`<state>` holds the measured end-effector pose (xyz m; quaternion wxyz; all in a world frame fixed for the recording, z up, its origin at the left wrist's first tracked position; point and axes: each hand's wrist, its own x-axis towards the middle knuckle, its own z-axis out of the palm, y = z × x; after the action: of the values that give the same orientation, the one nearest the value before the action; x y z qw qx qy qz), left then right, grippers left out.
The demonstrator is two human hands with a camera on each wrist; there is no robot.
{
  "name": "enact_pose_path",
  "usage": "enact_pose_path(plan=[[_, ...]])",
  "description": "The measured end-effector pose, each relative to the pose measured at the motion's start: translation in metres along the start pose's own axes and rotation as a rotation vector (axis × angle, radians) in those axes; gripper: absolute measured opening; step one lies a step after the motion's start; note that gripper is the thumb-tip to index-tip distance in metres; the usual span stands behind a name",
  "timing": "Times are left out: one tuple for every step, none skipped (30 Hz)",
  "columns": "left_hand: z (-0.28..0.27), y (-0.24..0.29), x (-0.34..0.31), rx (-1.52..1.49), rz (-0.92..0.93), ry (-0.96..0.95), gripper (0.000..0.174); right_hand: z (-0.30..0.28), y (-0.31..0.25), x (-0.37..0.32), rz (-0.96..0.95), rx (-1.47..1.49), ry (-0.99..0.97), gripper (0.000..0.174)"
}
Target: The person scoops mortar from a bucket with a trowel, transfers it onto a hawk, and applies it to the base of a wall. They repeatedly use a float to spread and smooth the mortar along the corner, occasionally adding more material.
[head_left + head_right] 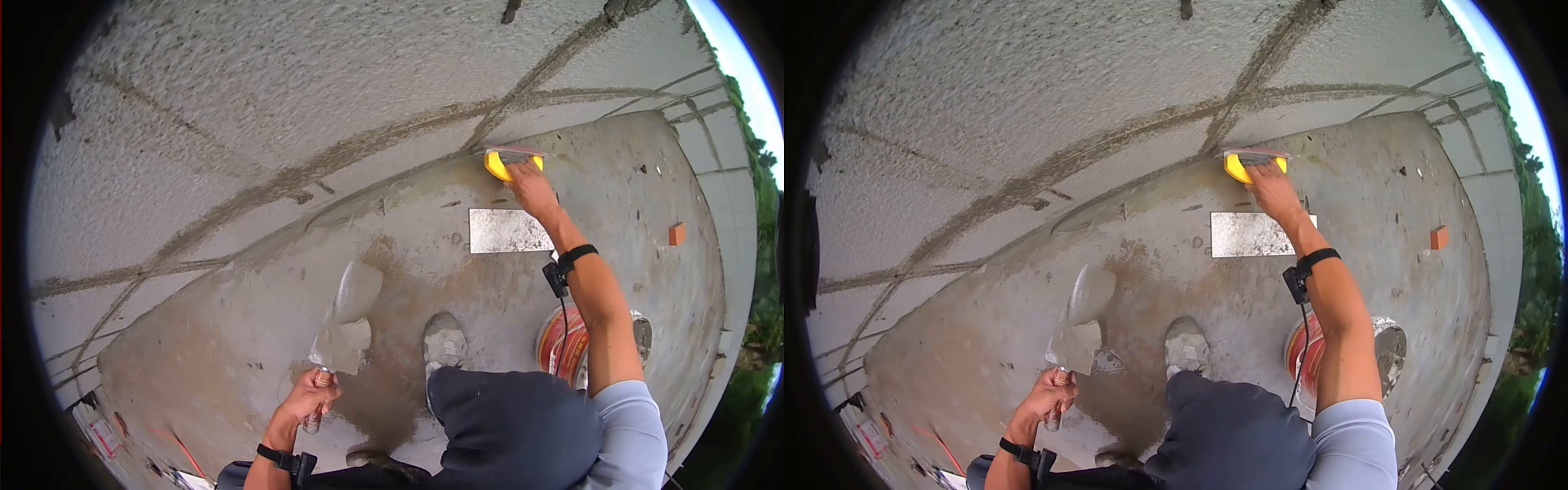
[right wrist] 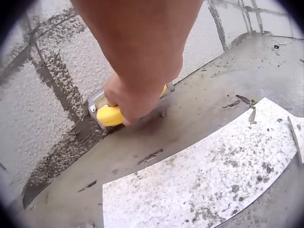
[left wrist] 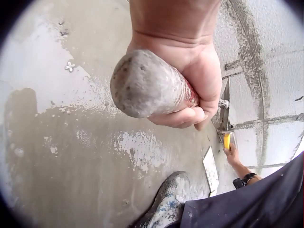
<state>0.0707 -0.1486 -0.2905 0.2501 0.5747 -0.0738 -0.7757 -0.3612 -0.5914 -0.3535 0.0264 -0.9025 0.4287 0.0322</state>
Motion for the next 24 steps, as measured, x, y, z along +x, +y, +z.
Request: enact_pose_path(plan=[[-0.001, -0.002, 0.0, 0.004, 0.003, -0.006, 0.021, -0.012, -0.019, -0.009, -0.004, -0.003, 0.002, 0.034], [-0.003, -0.005, 0.001, 0.0, 0.011, -0.006, 0.021, -0.022, -0.039, -0.02, 0.021, 0.166, 0.038, 0.034], [-0.005, -0.009, 0.002, -0.036, 0.01, -0.043, 0.021, -0.033, -0.063, -0.03, 0.044, 0.337, 0.073, 0.034], [-0.008, -0.013, 0.0, -0.072, 0.006, -0.077, 0.022, -0.051, -0.095, -0.04, 0.086, 0.556, 0.006, 0.034], [-0.007, -0.013, -0.004, -0.072, 0.009, -0.072, 0.022, -0.066, -0.129, -0.049, 0.13, 0.777, -0.062, 0.035], [-0.003, -0.011, -0.007, -0.086, -0.004, -0.086, 0.023, -0.071, -0.157, -0.059, 0.097, 1.069, -0.134, 0.035], [0.001, -0.011, -0.011, -0.096, -0.021, -0.104, 0.024, -0.074, -0.183, -0.07, 0.066, 1.36, -0.205, 0.036], [0.003, -0.015, -0.012, -0.122, -0.016, -0.145, 0.026, -0.079, -0.208, -0.079, 0.02, 1.583, -0.297, 0.038], [0.008, -0.015, -0.016, -0.103, -0.017, -0.155, 0.026, -0.085, -0.229, -0.086, -0.035, 1.8, -0.38, 0.04], [0.016, -0.013, -0.021, -0.138, -0.042, -0.178, 0.025, -0.089, -0.248, -0.092, -0.056, 1.956, -0.43, 0.043], [0.022, -0.013, -0.026, -0.177, -0.07, -0.198, 0.024, -0.093, -0.264, -0.1, -0.079, 2.113, -0.487, 0.046], [0.024, -0.014, -0.03, -0.166, -0.065, -0.203, 0.024, -0.099, -0.273, -0.105, -0.081, 2.175, -0.499, 0.048], [0.026, -0.016, -0.033, -0.197, -0.059, -0.259, 0.023, -0.102, -0.275, -0.109, -0.085, 2.171, -0.488, 0.048], [0.028, -0.018, -0.037, -0.229, -0.055, -0.315, 0.022, -0.104, -0.276, -0.113, -0.091, 2.141, -0.482, 0.049], [0.028, -0.018, -0.04, -0.226, -0.054, -0.316, 0.022, -0.105, -0.277, -0.117, -0.095, 2.113, -0.479, 0.05], [0.028, -0.016, -0.044, -0.237, -0.045, -0.326, 0.022, -0.103, -0.278, -0.123, -0.081, 2.066, -0.451, 0.051], [0.028, -0.014, -0.048, -0.256, -0.033, -0.327, 0.022, -0.101, -0.279, -0.13, -0.086, 2.071, -0.465, 0.051], [0.026, -0.013, -0.049, -0.273, -0.03, -0.303, 0.022, -0.099, -0.279, -0.136, -0.044, 2.015, -0.422, 0.051], [0.022, -0.011, -0.05, -0.292, 0.007, -0.325, 0.022, -0.094, -0.282, -0.142, -0.009, 1.965, -0.386, 0.05], [0.018, -0.008, -0.053, -0.306, 0.051, -0.345, 0.022, -0.089, -0.281, -0.147, 0.038, 1.913, -0.413, 0.052], [0.015, -0.003, -0.057, -0.316, 0.062, -0.312, 0.022, -0.084, -0.275, -0.152, 0.082, 1.855, -0.431, 0.054], [0.014, 0.002, -0.059, -0.306, 0.107, -0.291, 0.021, -0.083, -0.27, -0.157, 0.071, 1.766, -0.438, 0.053], [0.012, 0.008, -0.06, -0.289, 0.151, -0.276, 0.021, -0.086, -0.267, -0.16, 0.063, 1.674, -0.433, 0.051], [0.007, 0.012, -0.061, -0.291, 0.158, -0.257, 0.021, -0.094, -0.265, -0.161, 0.046, 1.684, -0.441, 0.051]])
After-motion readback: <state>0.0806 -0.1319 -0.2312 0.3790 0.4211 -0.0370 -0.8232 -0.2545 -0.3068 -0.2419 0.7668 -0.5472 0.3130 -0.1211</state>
